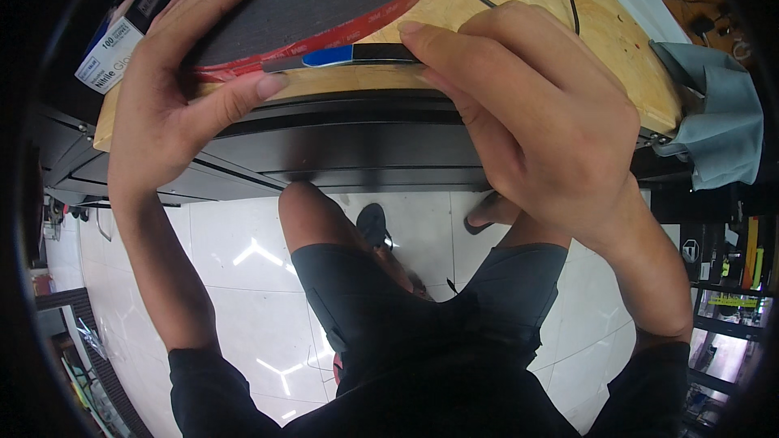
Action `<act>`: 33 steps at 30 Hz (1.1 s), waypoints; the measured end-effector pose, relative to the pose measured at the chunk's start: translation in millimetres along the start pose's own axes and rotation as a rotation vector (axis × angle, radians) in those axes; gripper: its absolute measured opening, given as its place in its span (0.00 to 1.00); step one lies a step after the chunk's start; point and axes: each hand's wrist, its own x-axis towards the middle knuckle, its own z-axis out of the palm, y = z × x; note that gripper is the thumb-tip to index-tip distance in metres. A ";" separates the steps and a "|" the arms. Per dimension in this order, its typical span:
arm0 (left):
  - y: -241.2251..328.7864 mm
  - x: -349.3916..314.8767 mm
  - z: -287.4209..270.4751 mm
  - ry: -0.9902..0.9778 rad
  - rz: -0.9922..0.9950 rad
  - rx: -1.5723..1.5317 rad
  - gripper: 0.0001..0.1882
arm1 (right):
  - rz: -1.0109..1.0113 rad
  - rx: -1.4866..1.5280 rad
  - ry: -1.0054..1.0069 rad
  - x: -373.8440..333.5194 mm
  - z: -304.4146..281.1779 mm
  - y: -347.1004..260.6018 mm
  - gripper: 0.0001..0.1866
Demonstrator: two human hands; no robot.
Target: The person uses a utility knife to cut small pieces of red adhesive tape and applies them to small electronic components on a workbench. They repeatedly cut tape, peel backing, and affix it to the components while handling a black cable and other small parts.
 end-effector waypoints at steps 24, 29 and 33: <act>14.3 9.0 -7.6 -0.031 0.036 0.020 0.42 | -0.101 -0.151 -0.015 12.7 -3.4 -15.9 0.20; 9.9 9.5 -6.4 -0.037 0.044 0.025 0.42 | -0.147 -0.170 -0.107 9.2 -12.5 -0.8 0.20; 7.9 12.0 -7.0 -0.039 0.058 0.025 0.41 | -0.111 -0.171 -0.105 7.9 -13.8 -3.2 0.18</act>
